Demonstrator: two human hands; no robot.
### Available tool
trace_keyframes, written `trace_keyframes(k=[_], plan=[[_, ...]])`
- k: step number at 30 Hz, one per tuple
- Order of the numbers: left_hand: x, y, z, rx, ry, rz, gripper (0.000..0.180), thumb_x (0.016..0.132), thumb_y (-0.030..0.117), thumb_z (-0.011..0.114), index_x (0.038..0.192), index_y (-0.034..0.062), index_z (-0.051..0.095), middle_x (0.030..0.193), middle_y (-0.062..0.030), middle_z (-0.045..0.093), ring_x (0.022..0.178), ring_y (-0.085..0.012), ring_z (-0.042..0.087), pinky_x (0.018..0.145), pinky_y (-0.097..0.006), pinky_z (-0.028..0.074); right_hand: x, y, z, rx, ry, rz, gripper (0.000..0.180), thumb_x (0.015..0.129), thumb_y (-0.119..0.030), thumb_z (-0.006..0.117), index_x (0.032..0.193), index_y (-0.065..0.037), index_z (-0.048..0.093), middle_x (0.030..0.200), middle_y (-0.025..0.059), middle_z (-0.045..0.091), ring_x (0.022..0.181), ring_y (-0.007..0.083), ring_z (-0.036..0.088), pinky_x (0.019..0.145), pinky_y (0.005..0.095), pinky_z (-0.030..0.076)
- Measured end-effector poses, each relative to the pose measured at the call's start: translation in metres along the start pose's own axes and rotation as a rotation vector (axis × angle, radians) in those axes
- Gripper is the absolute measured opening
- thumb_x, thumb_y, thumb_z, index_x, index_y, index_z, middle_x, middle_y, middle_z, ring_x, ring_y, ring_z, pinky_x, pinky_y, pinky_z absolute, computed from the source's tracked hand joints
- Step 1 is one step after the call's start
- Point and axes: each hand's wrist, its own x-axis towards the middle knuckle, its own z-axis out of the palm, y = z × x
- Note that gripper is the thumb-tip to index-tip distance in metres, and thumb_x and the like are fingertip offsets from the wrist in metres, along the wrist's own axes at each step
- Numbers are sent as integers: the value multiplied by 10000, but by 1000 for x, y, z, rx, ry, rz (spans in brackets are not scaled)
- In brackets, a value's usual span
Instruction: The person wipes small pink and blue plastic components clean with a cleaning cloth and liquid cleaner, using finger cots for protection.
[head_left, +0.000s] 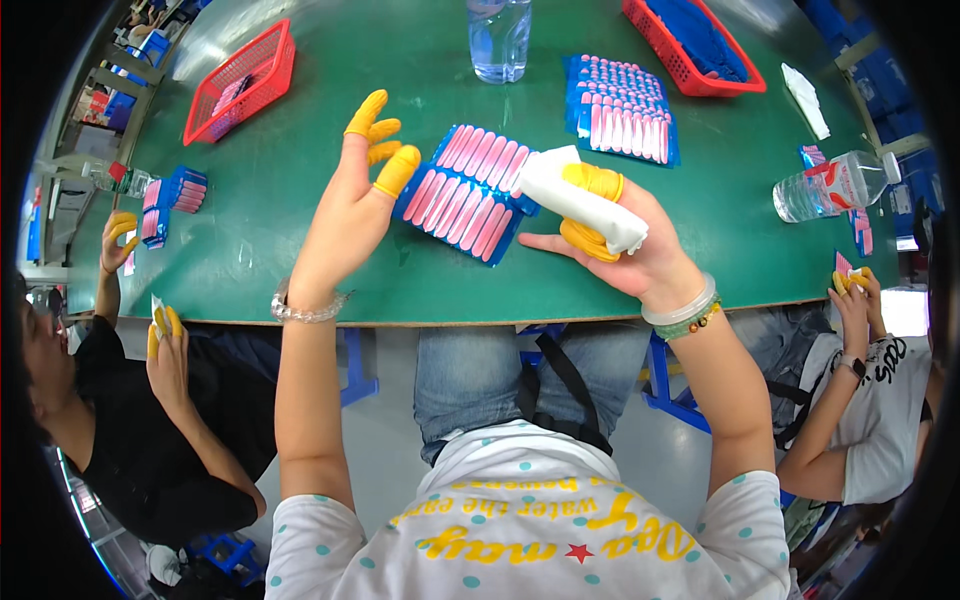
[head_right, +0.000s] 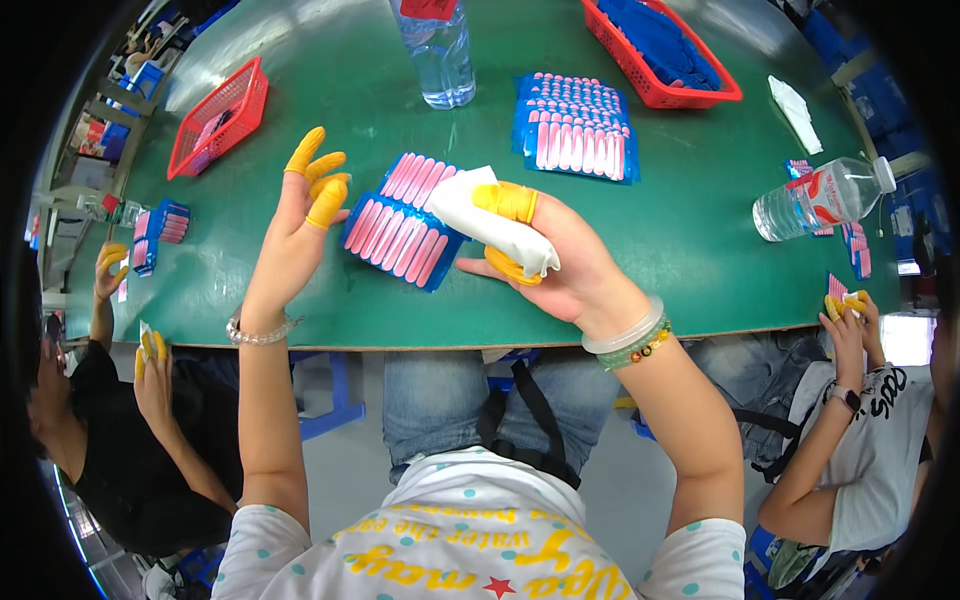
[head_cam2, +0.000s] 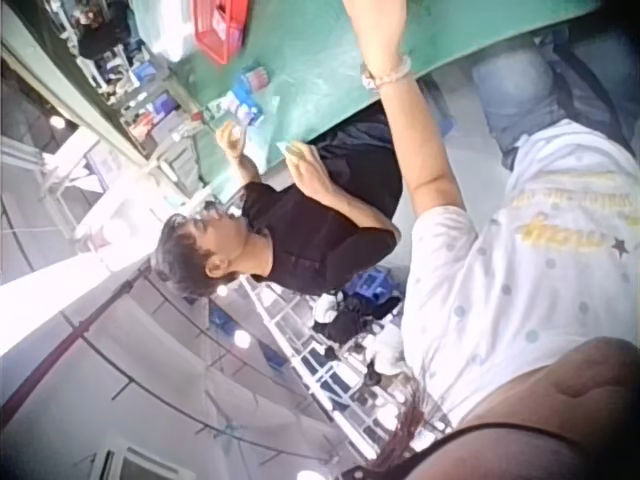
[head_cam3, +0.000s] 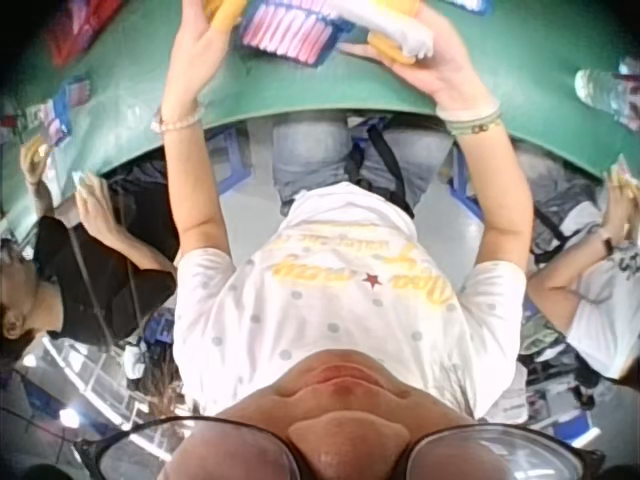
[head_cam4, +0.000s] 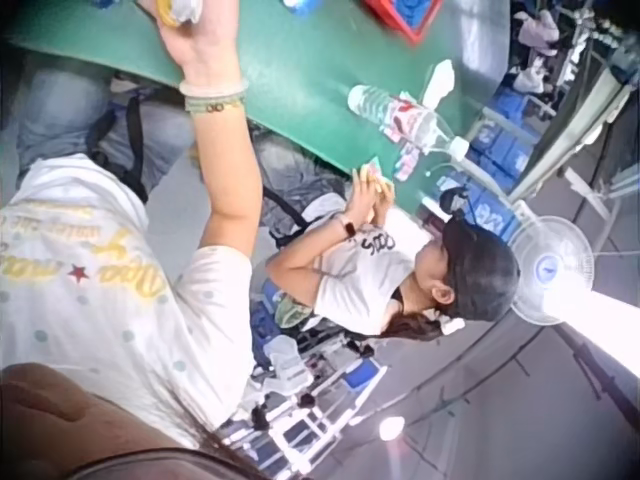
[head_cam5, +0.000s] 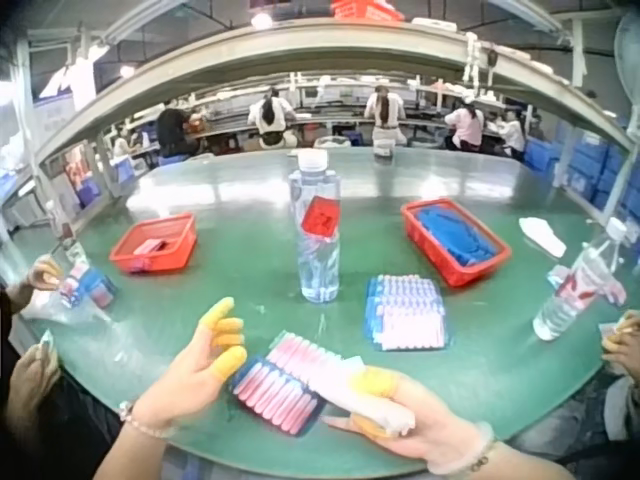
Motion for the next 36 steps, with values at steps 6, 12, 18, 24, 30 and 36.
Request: trace_keyframes(k=[6,12,18,24,30,36], plan=[[-9,4,-1,76,-47,27,845,904,209,726,1555,94,199,1433,-237,416,1322,-309,450,1046,-445,480,4,8,4,-27,76,-22,367,1029,-257,421,1273,-31,576,878,53,710,709,250,677,1116,682,296],[-1,-1,-3,-83,-30,-28,788,944,187,668,1571,145,193,1456,-169,427,1319,-255,447,1082,-402,411,21,-4,-12,99,-128,3,353,1022,-261,463,1275,-46,583,1031,59,708,930,211,681,1091,643,348],[-4,-10,6,-252,183,41,711,969,145,622,1555,132,220,1442,-191,443,1321,-272,454,1090,-392,383,-2,-8,-15,125,-80,-57,317,1004,-230,525,1229,-15,582,920,49,687,733,164,644,1073,567,425],[-42,32,70,296,138,364,503,890,82,684,1369,68,532,1361,-169,532,1314,-326,466,1073,-450,399,-57,-14,-24,-133,400,-399,301,984,-163,573,1221,23,579,951,57,702,739,157,677,891,403,563],[-16,79,150,753,-54,594,558,862,332,714,1323,49,579,1323,-224,544,1309,-388,446,1136,-590,262,-83,-15,-91,-682,614,-916,227,950,-43,640,1161,37,608,1016,63,686,814,88,652,701,229,533],[20,68,178,1017,116,425,624,841,517,669,1281,78,618,1155,-190,607,1241,-358,485,1118,-692,158,-74,-8,-86,-648,648,-1003,225,948,-39,644,1155,41,606,1007,62,685,837,88,649,721,230,530]])
